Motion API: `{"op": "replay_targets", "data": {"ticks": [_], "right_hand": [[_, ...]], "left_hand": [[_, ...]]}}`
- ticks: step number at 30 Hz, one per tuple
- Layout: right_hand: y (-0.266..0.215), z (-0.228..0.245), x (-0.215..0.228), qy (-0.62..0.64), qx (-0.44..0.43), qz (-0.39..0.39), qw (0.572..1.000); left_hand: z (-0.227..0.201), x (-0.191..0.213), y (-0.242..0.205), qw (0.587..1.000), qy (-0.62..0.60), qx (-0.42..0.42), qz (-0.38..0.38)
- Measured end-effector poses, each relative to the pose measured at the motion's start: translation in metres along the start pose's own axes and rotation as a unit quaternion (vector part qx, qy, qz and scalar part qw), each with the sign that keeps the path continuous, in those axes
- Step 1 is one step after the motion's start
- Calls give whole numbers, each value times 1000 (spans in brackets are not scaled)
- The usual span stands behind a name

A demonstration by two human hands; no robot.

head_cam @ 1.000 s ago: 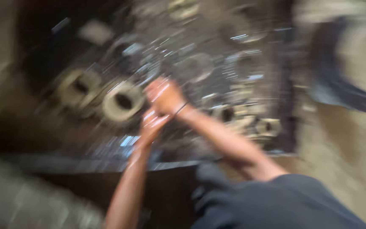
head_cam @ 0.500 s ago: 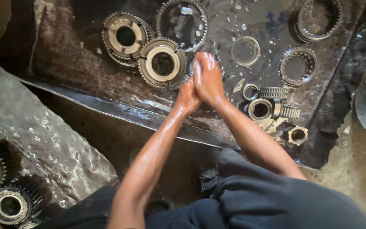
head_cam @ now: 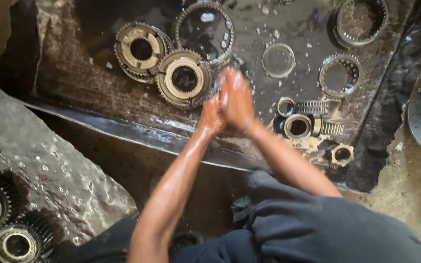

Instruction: The person cleans various metal gears and mechanical parts by hand using a cloth and liquid in a shallow tray. They wipe each part individually, rinse it in the liquid, and place it aside on a nearby surface.

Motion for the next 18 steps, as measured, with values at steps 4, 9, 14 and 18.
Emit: {"op": "replay_targets", "data": {"ticks": [4,9,14,18], "right_hand": [[52,-74,-20,131,-63,149,978],[25,-111,-32,377,-200,183,886],[2,-87,-34,379,-215,59,898],[15,-46,-20,217,-120,7,969]], "left_hand": [[-10,4,-6,996,-3,88,27],[-32,26,-2,998,-24,30,55],[-41,41,-9,993,70,-19,94],[-54,50,-12,989,125,-8,74]]}}
Point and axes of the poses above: each hand's wrist, its own y-axis towards the middle knuckle, its own x-axis out of the back of the hand, z = x × y, the point moved 3 cm from there along y, towards the middle knuckle, and after that the axes turned 2 degrees about -y, right-handed, at the moved point
